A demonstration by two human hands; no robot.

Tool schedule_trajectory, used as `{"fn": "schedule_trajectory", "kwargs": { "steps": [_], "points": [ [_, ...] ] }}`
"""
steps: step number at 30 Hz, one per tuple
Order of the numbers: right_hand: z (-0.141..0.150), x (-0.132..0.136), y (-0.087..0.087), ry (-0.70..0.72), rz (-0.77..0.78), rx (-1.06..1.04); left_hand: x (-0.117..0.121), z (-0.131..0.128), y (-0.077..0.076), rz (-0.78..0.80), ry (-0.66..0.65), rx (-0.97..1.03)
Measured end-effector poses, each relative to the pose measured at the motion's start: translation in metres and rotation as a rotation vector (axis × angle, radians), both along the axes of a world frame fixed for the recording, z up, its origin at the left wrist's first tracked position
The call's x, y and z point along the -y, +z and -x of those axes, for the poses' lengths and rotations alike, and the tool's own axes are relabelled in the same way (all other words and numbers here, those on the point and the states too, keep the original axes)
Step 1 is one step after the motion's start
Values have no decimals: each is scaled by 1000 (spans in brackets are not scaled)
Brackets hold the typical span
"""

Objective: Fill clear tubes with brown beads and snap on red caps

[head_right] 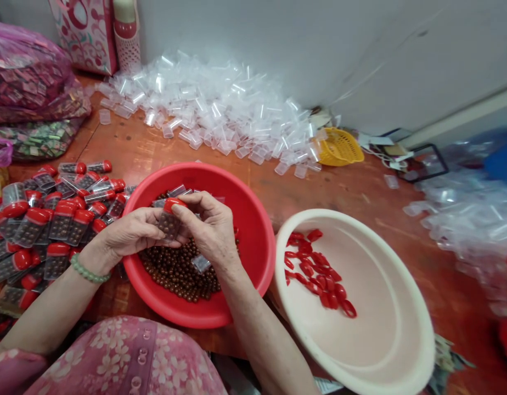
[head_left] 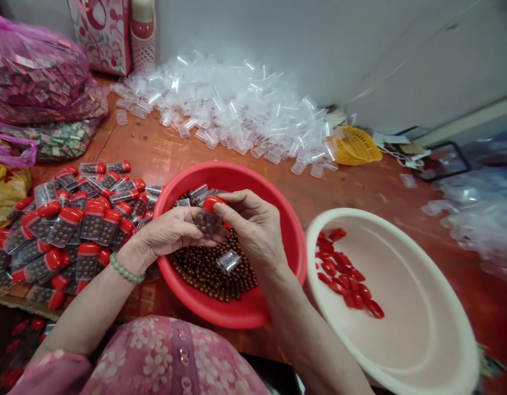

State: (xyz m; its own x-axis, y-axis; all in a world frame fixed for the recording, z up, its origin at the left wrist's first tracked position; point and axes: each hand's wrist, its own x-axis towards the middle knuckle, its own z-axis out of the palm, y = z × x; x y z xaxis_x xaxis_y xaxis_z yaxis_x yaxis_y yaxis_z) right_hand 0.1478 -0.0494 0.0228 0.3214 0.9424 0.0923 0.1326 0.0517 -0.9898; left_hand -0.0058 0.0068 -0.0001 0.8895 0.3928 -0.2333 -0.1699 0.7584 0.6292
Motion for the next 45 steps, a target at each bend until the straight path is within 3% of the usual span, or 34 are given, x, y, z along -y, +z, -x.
{"fn": "schedule_trajectory", "kwargs": {
  "steps": [11,20,25,31,35,45],
  "points": [
    [0,2,-1,50,81,-38,2,3,-3,2,-52,19],
    [2,2,-9,13,-15,51,3,-1,-5,6,-18,-12],
    [-4,2,-14,53,-58,270,5,-2,-3,-10,12,-72],
    [-12,10,-14,236,-161,767,5,-3,-2,7,30,-60],
    [-7,11,-19,236,-213,1021,4,-6,-2,25,62,12],
    [2,5,-17,173,-332,1133,4,-6,0,-78,79,4]
  ]
}}
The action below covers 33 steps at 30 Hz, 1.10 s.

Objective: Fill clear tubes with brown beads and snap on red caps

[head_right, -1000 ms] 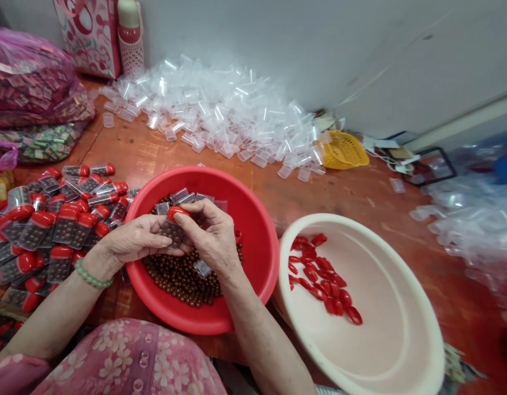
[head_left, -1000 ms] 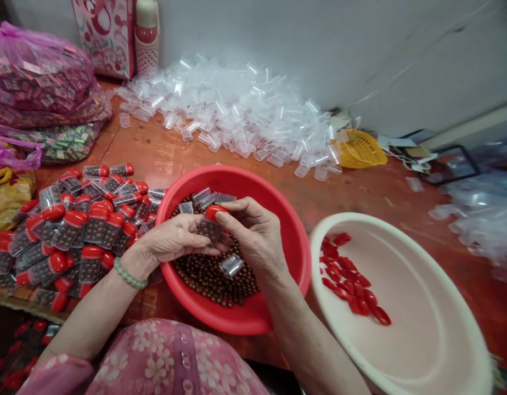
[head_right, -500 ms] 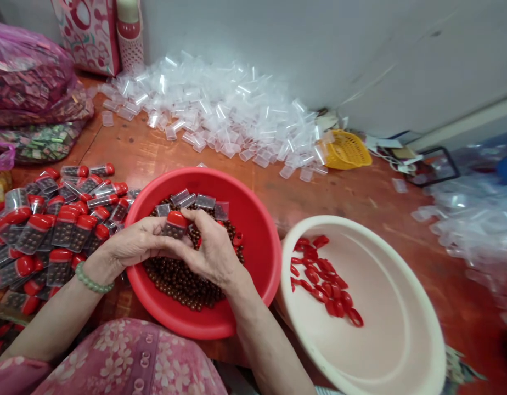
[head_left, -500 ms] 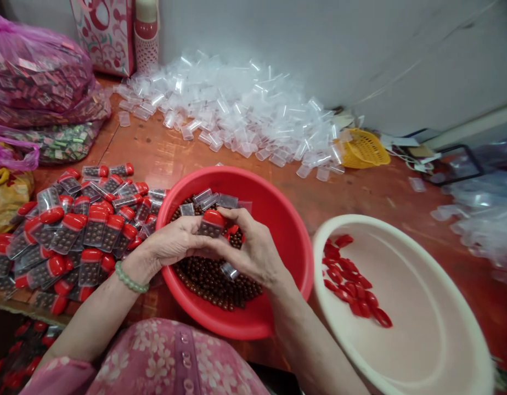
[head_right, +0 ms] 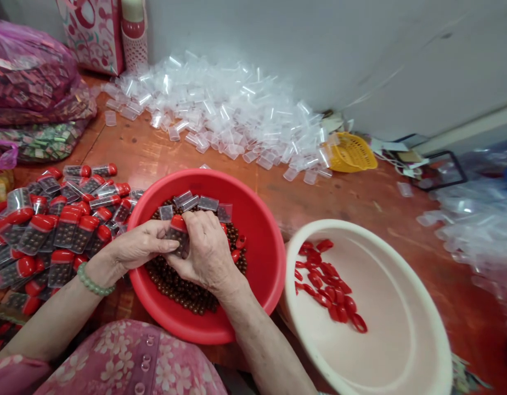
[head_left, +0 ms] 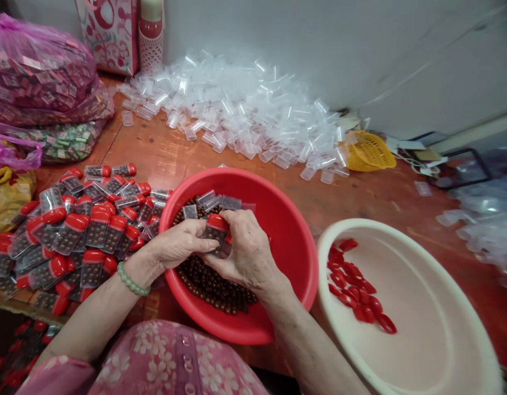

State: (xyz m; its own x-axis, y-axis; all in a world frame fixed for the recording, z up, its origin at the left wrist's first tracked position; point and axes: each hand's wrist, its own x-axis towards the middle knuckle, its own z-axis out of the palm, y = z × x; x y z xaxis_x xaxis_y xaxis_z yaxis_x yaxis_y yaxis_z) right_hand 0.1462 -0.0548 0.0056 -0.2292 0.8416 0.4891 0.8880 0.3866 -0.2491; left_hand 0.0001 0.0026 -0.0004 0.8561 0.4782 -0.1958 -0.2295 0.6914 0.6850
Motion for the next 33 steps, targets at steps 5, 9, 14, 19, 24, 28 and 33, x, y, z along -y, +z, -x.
{"fn": "schedule_trajectory", "kwargs": {
  "steps": [5,9,14,19,24,28,33],
  "points": [
    [-2,0,1,24,-26,-6,1,3,-2,37,7,-11],
    [-15,-2,0,-181,-115,-177,-2,3,-1,128,66,-71],
    [-19,-7,-8,-115,-190,-151,-5,-2,2,192,371,-162],
    [-13,-12,-12,-215,-188,-240,-4,-4,1,172,421,-159],
    [-6,-12,-13,-68,3,-127,-7,-4,2,171,221,-125],
    [-3,-13,-14,-34,81,-146,-10,-5,1,222,98,-120],
    [1,-15,-14,18,84,-194,-12,-8,2,219,100,-156]
  ]
}}
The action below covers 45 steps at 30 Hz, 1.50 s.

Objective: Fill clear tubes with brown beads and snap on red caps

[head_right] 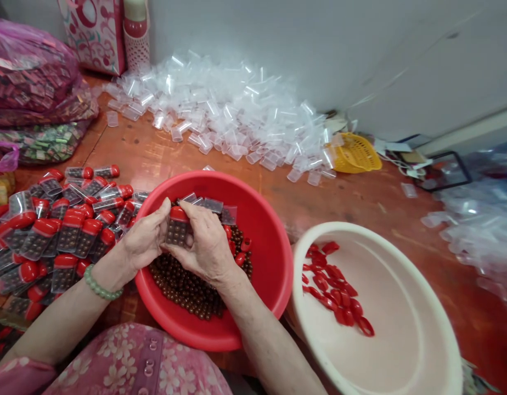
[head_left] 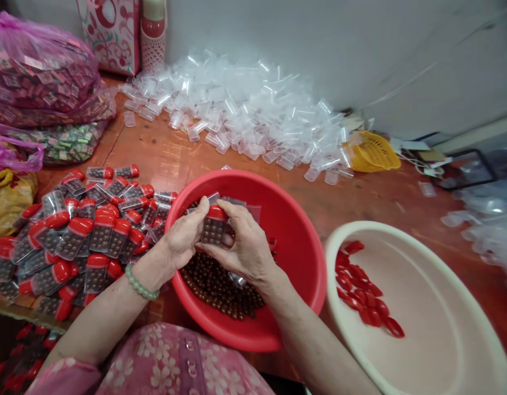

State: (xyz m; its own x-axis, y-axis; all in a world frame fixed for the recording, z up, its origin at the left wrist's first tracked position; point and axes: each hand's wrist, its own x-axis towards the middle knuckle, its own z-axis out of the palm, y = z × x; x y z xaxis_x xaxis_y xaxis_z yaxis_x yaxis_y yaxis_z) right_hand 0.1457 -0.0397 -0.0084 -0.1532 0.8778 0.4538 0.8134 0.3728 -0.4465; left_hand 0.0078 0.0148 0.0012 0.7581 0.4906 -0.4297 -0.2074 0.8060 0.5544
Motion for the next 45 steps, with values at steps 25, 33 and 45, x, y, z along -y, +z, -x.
{"fn": "schedule_trajectory", "kwargs": {
  "steps": [25,33,45],
  "points": [
    [-17,11,27,153,214,6,16,0,12,-566,311,-333],
    [-67,48,27,-18,801,186,4,105,36,-1487,400,-1438],
    [-64,47,14,5,804,363,14,71,24,-1804,340,-1149]
  ]
}}
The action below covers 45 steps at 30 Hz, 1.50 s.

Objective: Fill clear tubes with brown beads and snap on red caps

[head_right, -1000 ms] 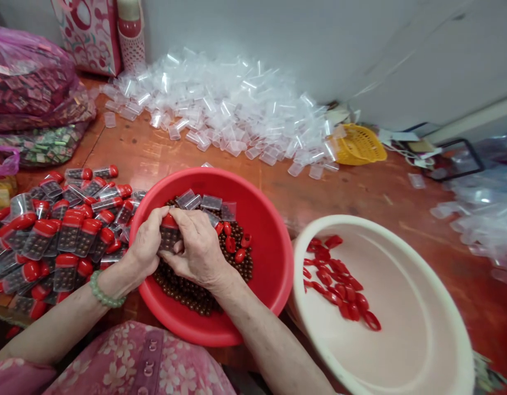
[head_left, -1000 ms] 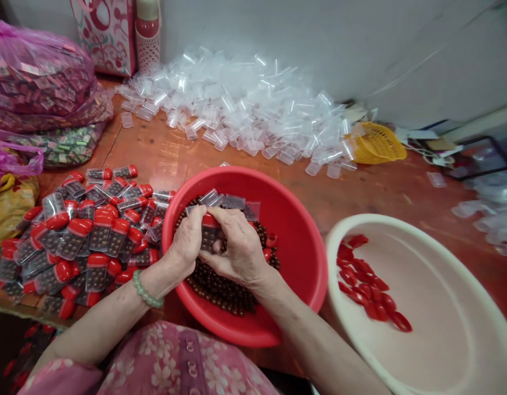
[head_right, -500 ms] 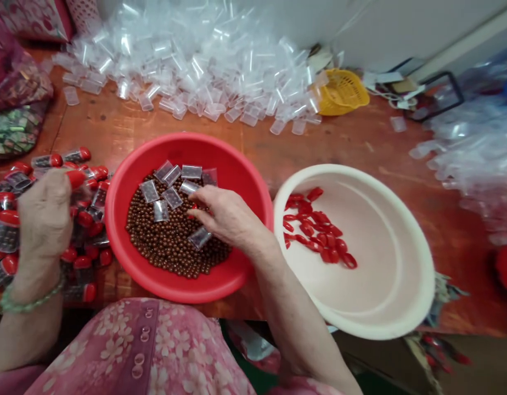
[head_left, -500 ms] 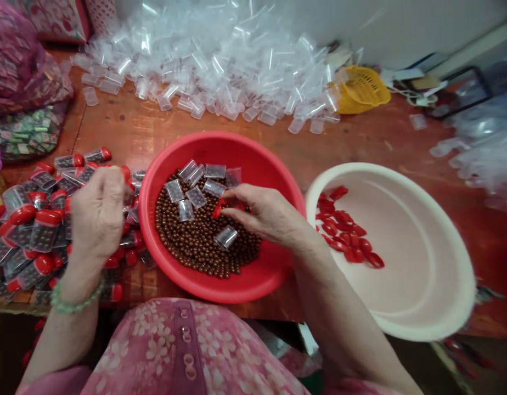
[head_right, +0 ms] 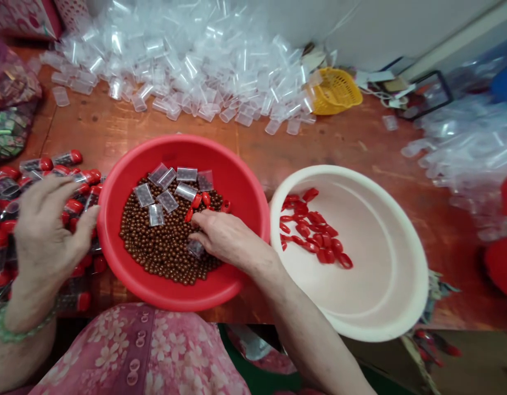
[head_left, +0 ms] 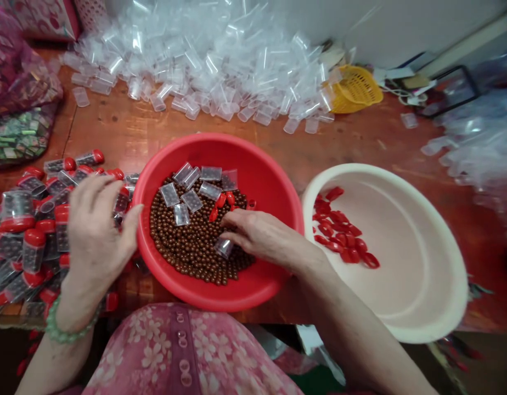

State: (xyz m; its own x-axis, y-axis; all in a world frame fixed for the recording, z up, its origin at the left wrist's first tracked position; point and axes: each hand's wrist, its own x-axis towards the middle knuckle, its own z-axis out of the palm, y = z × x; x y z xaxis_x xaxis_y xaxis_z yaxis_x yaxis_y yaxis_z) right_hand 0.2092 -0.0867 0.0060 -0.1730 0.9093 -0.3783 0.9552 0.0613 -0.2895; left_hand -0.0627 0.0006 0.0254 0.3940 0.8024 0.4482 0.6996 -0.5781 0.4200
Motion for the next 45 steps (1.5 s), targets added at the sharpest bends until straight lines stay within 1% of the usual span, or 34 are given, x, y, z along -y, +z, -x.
{"fn": "schedule_trajectory", "kwargs": {
  "steps": [2,4,7,10,12,15,18,20,22,27,30,32,33,35,37,38,41,45],
  "points": [
    [0,-14,-6,12,-43,88,1,-23,-2,70,-141,-13],
    [3,-25,-15,49,-67,177,-1,-43,-2,178,-292,-97],
    [7,-34,-28,89,-75,217,-8,-65,-3,325,-473,-373],
    [7,-34,-33,89,-77,214,-13,-79,-8,411,-553,-611],
    [4,-31,-29,71,-63,232,-14,-87,-12,435,-576,-728],
    [-3,-20,-16,58,-15,214,-13,-98,-16,418,-623,-911],
    [-6,-6,-1,184,108,75,-12,-107,-16,347,-662,-1026],
    [-5,1,5,252,189,10,-12,-110,-17,300,-675,-1065],
    [-3,3,6,262,218,6,-12,-112,-19,262,-669,-1089],
    [-4,-2,-7,258,208,-5,-10,-104,-31,93,-680,-1061],
    [-7,-4,-13,184,255,19,-6,-97,-34,49,-689,-1055],
    [-6,-3,-14,105,268,80,-3,-95,-30,35,-663,-1086],
    [-4,-2,-14,61,249,125,-2,-96,-26,27,-643,-1104],
    [2,-1,-14,-26,162,239,1,-100,-18,55,-610,-1146],
    [8,-1,-15,-74,98,338,3,-108,-12,163,-623,-1210],
    [10,-1,-15,-74,99,357,4,-113,-11,228,-651,-1241],
    [14,-2,-19,-24,185,312,8,-124,-15,362,-792,-1273],
    [16,1,-24,12,223,241,15,-128,-26,417,-983,-1201]
  ]
}}
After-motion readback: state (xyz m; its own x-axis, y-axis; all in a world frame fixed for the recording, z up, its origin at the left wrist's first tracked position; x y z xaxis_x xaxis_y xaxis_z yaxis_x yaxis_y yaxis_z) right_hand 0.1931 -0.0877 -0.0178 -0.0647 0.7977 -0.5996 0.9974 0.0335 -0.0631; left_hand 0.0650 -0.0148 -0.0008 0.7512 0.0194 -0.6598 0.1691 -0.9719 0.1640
